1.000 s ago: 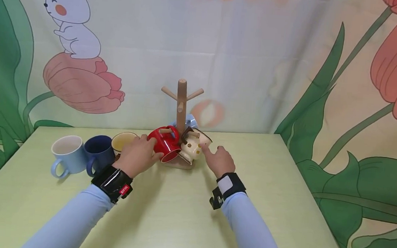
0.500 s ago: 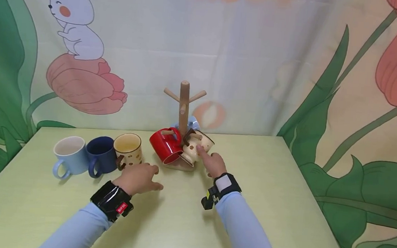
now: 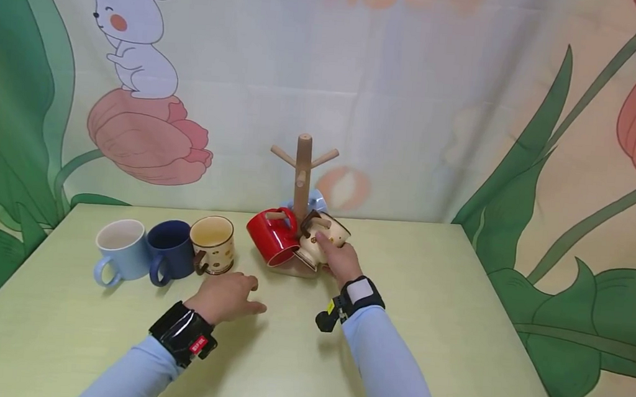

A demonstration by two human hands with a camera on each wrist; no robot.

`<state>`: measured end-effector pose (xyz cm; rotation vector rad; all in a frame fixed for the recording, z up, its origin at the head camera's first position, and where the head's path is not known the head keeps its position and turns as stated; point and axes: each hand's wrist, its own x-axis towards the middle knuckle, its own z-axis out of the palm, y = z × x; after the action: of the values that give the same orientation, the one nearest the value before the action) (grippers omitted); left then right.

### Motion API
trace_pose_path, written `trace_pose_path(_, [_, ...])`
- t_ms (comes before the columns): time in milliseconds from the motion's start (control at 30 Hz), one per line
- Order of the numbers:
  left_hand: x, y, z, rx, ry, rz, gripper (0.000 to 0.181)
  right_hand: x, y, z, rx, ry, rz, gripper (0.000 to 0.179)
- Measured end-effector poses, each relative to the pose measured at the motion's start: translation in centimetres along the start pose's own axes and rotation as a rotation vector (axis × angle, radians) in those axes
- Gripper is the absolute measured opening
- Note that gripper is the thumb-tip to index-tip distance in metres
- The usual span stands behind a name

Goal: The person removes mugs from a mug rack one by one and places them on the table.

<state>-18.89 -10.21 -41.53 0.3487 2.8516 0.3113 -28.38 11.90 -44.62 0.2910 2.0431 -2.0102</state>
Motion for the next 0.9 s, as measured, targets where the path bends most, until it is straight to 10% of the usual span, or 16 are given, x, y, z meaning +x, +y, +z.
trace_pose_path(900, [-1.1, 0.2, 0.8, -0.081, 0.064, 0.024, 0.05, -5.4, 0.8, -2.4, -0.056, 0.232, -0.157, 0.075])
